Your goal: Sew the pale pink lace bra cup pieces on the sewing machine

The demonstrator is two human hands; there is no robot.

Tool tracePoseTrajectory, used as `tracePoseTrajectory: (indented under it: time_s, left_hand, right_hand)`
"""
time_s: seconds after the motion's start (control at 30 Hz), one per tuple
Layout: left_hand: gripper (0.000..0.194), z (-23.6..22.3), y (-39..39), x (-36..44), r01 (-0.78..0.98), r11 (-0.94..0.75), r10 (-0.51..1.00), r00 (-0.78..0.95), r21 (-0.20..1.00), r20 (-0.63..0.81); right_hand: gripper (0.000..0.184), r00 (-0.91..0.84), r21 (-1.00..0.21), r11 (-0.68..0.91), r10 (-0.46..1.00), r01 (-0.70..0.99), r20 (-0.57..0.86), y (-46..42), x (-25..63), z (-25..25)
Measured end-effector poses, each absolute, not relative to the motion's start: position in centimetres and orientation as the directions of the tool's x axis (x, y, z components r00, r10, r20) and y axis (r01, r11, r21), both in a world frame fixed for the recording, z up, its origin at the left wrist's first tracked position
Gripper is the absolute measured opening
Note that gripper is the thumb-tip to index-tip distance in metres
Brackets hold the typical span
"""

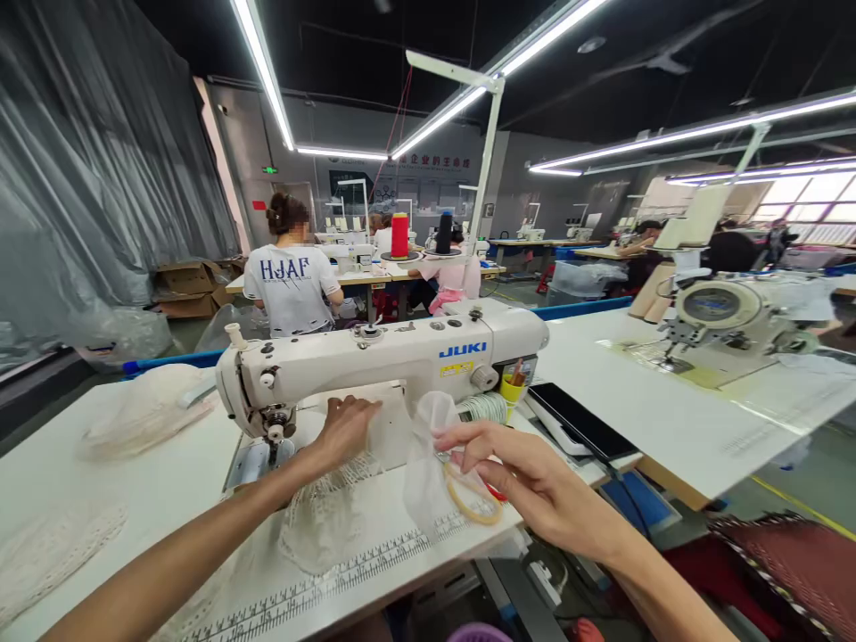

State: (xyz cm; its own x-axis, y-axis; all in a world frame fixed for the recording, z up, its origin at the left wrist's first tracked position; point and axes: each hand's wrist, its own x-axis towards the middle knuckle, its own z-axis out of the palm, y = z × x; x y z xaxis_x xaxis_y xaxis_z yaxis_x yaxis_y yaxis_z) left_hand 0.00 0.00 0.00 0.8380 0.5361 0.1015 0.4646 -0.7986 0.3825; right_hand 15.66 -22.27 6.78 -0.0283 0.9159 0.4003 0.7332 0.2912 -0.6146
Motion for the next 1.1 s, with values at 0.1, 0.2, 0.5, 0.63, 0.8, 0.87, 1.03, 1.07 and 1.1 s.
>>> tracePoseTrajectory:
  time_s: [0.1, 0.2, 0.5, 0.63, 0.8, 0.87, 1.03, 1.07, 1.1]
  left_hand:
    - [0.042, 1.4, -4.6, -1.4, 0.267, -0.727, 0.401, 0.913, 0.633, 0.075]
    - [0.055, 1.5, -8.4, -3.3, 0.047, -0.144, 0.345, 0.939, 0.988, 0.006]
    - [0.022, -0.3, -11.6, -10.5, 0.137, -0.275, 0.52, 0.854, 0.952, 0.027]
    - [0.024, -0.9, -12.2, -14.5, 0.277, -0.244, 0.579, 0.811, 0.929, -0.089]
    - [0.043, -1.5, -12.4, -18.4, 0.332, -0.076, 0.485, 0.836, 0.94, -0.256]
    - [0.043, -1.7, -12.2, -19.0, 0.331, -0.015, 0.496, 0.822, 0.944, -0.28]
    - [0.033, -2.2, -11.6, -19.1, 0.328, 0.042, 0.539, 0.788, 0.944, -0.298]
    - [0.031, -2.3, -11.6, -19.1, 0.327, 0.04, 0.543, 0.786, 0.944, -0.295]
    - [0.029, -2.3, -11.8, -19.1, 0.32, 0.033, 0.549, 0.786, 0.947, -0.285]
  right_hand:
    - [0.024, -0.032, -0.67, 0.302, 0.923, 0.678, 0.384, -24.2, 14.2, 7.3]
    - [0.025, -0.039, -0.677, 0.306, 0.924, 0.669, 0.379, -25.8, 13.0, 6.3]
    - [0.065, 0.04, -0.908, 0.093, 0.992, 0.41, 0.12, -22.6, 7.1, -1.4]
    - [0.035, -0.023, -0.887, 0.018, 1.0, 0.462, 0.009, -20.2, 3.7, -2.3]
    - [0.039, -0.099, -0.764, 0.151, 0.988, 0.627, 0.115, -19.5, 1.5, -2.2]
    - [0.04, -0.101, -0.726, 0.163, 0.987, 0.668, 0.129, -19.3, 1.0, -2.3]
    - [0.039, -0.069, -0.734, 0.103, 0.995, 0.671, 0.076, -19.1, 1.0, -2.7]
    - [0.038, -0.062, -0.742, 0.09, 0.996, 0.664, 0.065, -19.3, 1.2, -2.7]
    - [0.038, -0.058, -0.753, 0.073, 0.997, 0.654, 0.046, -19.5, 1.4, -2.7]
